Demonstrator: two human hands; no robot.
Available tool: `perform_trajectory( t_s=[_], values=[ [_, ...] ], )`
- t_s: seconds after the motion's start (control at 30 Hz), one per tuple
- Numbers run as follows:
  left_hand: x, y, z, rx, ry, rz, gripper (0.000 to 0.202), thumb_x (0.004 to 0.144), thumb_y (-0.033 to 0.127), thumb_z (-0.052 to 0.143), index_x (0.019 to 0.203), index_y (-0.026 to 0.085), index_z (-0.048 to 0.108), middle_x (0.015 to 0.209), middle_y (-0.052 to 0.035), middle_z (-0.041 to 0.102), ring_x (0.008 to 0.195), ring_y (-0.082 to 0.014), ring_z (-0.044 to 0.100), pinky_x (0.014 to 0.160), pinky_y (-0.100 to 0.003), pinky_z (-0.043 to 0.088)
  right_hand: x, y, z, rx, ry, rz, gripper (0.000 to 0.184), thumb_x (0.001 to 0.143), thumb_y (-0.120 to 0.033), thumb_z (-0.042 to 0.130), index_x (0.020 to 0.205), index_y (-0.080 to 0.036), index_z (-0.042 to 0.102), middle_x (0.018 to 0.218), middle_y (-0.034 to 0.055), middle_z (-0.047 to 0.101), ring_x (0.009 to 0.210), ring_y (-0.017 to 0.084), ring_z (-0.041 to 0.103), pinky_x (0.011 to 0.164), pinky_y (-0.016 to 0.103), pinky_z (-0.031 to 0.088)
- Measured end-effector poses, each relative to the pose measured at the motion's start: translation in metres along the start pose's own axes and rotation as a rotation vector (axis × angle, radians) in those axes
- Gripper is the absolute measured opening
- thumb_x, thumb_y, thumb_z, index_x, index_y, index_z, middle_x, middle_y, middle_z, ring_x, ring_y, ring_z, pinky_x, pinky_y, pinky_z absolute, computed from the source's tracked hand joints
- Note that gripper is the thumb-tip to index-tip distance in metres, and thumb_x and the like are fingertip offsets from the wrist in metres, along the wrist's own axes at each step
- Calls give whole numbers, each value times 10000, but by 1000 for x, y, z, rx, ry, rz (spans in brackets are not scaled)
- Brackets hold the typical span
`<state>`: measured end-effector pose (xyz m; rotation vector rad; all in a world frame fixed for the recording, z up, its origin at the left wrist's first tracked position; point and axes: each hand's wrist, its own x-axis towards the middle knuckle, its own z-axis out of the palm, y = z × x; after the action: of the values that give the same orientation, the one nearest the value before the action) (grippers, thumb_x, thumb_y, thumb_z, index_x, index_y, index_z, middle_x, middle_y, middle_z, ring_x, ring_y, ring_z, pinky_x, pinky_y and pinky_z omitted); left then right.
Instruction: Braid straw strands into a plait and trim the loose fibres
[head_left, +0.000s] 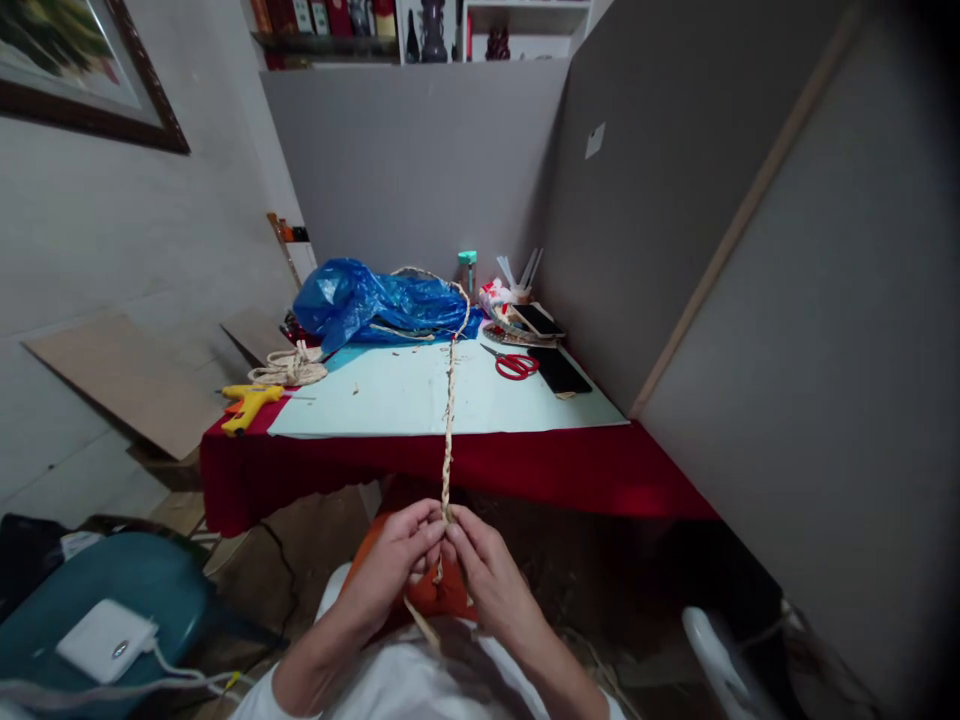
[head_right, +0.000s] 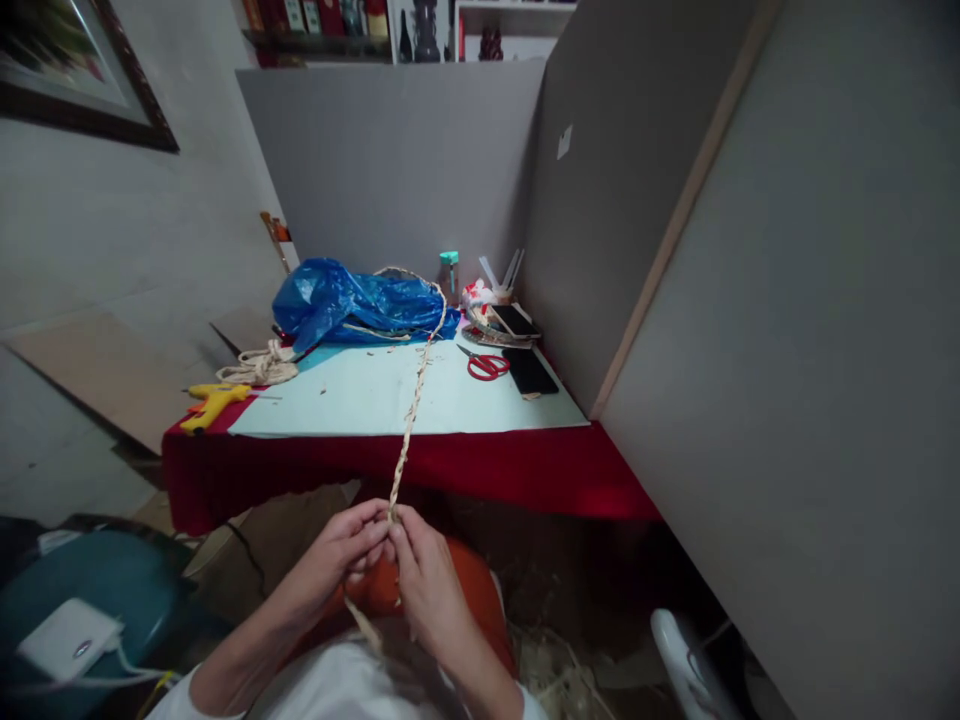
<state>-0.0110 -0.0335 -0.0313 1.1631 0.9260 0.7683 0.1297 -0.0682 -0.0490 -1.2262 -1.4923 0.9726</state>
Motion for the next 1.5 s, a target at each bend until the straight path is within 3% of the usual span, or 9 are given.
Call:
perform_trajectory(
  t_s=[0.13, 0.27, 0.47, 0.63, 0.73, 1.03, 1.17, 1.33, 1.5],
  values=[
    [-6, 0, 6, 2, 108, 7, 418, 791, 435, 703, 1063, 122, 645, 548, 75, 491, 441, -53, 336, 434, -175, 216, -8, -4, -1, -262, 14, -52, 326, 982, -186, 390, 1187, -179, 644, 891, 70, 704, 755, 172, 599, 731, 278, 459],
    [-9, -2, 9, 65, 196, 29, 299, 821, 363, 705, 990, 116, 689, 538, 68, 516, 484, -78, 457, 476, -191, 333, -12, -10, -7, -537, 48, -116, 233, 932, -131, 482, 1030, -159, 692, 857, 95, 690, 771, 208, 534, 654, 297, 355],
    [-8, -12, 14, 144, 284, 48, 221, 948, 335, 625, 1029, 131, 653, 924, -25, 676, 724, -142, 646, 642, -298, 561, -16, -18, -8, -789, 144, -245, 163, 917, -131, 521, 823, -175, 648, 792, 75, 633, 787, 216, 498, 595, 316, 257],
    [-12, -14, 12, 83, 308, 69, 249, 886, 366, 682, 960, 128, 697, 636, 41, 602, 524, -95, 529, 521, -227, 441, -24, -16, 3, -840, 187, -364, 187, 917, -108, 478, 852, -169, 642, 734, 48, 604, 688, 193, 504, 584, 319, 284],
    [-14, -13, 8, 22, 345, 90, 316, 770, 395, 748, 917, 115, 758, 471, 71, 484, 457, -77, 418, 469, -206, 307, -29, -12, 7, -816, 197, -440, 251, 964, -121, 424, 1055, -149, 656, 757, 40, 631, 678, 177, 544, 594, 299, 332],
    [-18, 0, 6, -99, 248, 29, 316, 717, 388, 785, 887, 120, 777, 725, -48, 696, 510, -56, 446, 471, -165, 306, -31, -2, 7, -711, 183, -617, 337, 1017, -169, 405, 1231, -22, 620, 835, 111, 717, 719, 185, 609, 651, 299, 426],
    [-20, 6, 0, -95, 229, 10, 282, 694, 342, 806, 857, 115, 772, 740, -62, 718, 508, -53, 444, 484, -164, 328, -33, -10, -5, -636, 128, -590, 258, 981, -253, 511, 1143, -156, 686, 936, 91, 735, 815, 213, 611, 758, 344, 446],
    [-19, 9, -7, -61, 194, 27, 272, 719, 328, 789, 885, 113, 771, 739, -50, 708, 503, -44, 393, 466, -165, 257, -15, -17, -15, -262, 125, -220, 335, 997, -306, 479, 1263, -152, 613, 1221, 146, 670, 1106, 250, 603, 971, 396, 438],
    [-23, 12, -8, -29, 120, 37, 320, 735, 367, 772, 928, 115, 736, 659, 4, 608, 530, -65, 408, 487, -177, 282, 8, -10, 3, -79, -98, -101, 313, 1028, -332, 417, 1150, -199, 674, 866, 17, 735, 719, 139, 651, 683, 234, 492]
  ],
)
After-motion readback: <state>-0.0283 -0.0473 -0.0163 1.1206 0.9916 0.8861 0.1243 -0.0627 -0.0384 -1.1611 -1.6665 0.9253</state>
